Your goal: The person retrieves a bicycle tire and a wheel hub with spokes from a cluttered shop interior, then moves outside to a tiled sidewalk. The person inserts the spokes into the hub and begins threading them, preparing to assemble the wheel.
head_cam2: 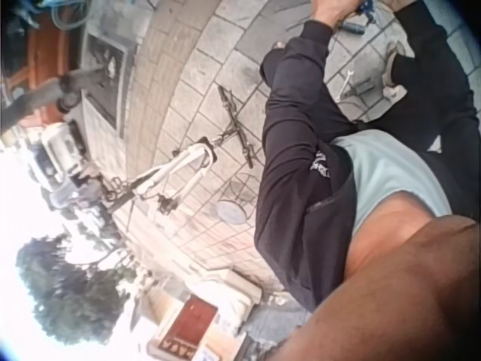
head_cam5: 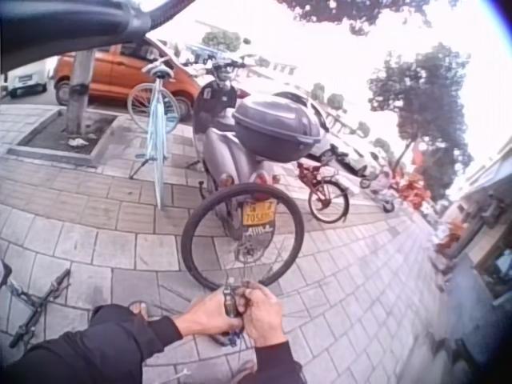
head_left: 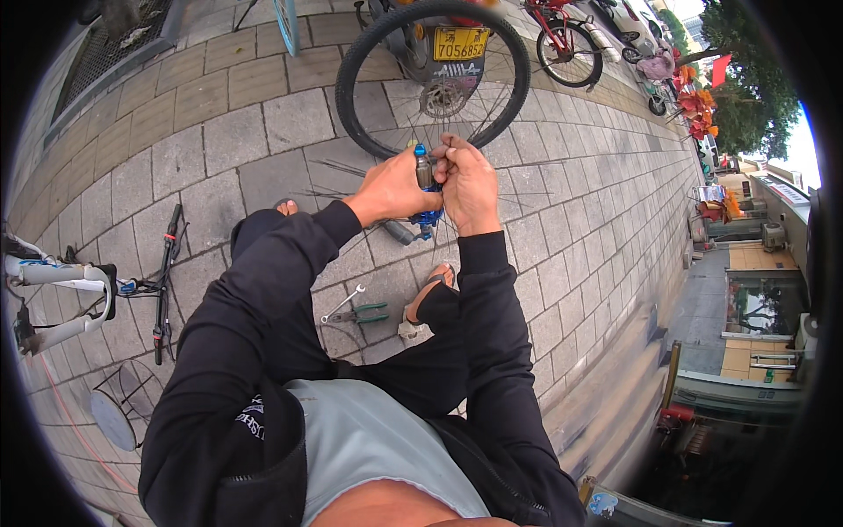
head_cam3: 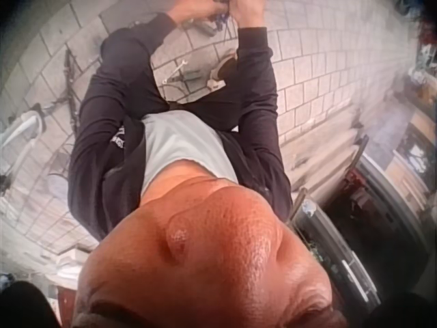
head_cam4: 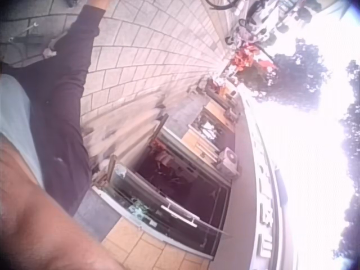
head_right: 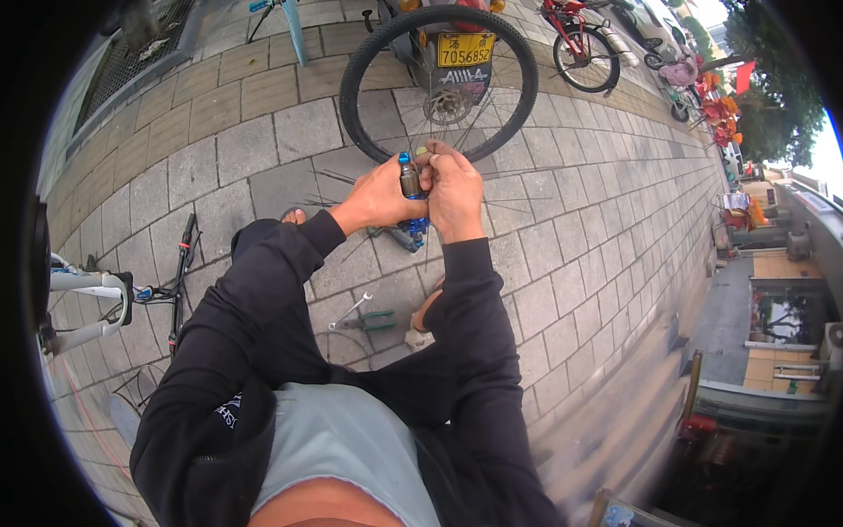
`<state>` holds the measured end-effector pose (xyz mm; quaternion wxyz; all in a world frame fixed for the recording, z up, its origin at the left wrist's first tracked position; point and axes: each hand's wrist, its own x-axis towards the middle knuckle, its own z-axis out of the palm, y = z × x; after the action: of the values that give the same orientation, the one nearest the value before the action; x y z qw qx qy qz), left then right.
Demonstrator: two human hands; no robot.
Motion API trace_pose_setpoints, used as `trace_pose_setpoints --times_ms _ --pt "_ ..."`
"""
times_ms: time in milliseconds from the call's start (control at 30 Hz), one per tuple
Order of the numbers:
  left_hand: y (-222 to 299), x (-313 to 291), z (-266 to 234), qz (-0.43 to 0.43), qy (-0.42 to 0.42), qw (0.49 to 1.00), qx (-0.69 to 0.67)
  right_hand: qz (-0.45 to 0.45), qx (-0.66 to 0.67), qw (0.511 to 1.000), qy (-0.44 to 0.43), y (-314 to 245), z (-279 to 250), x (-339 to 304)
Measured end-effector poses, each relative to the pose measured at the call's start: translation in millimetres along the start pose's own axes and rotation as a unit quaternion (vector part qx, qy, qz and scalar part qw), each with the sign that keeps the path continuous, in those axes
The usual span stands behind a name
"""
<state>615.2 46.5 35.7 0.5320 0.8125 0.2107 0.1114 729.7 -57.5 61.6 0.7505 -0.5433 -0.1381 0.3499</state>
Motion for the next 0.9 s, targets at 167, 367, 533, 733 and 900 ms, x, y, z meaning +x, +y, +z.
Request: trace_pose_setpoints --times_ms 167,367,533,733,900 --pt "-6 3 5 0.005 -0.002 1.000 0.008 0.022 0.002 0.999 0.035 -1 0 -1" --pt "-4 2 1 -0.012 -0.020 1.000 -0.008 0.004 0.006 1.000 0.024 5 -1 2" --pt "-4 1 4 0.026 -0.023 0.999 -0.003 -0.037 -0.008 0.999 0.020 -12 -3 2" --pt "6 6 -15 0.054 -0.112 0.988 -0.094 -0.144 -0.049 0.988 -0.021 -63 25 24" --pt "-2 7 -10 0.130 -0.111 0.983 0.073 -0.159 -0.060 0.984 -0.050 -82 68 30"
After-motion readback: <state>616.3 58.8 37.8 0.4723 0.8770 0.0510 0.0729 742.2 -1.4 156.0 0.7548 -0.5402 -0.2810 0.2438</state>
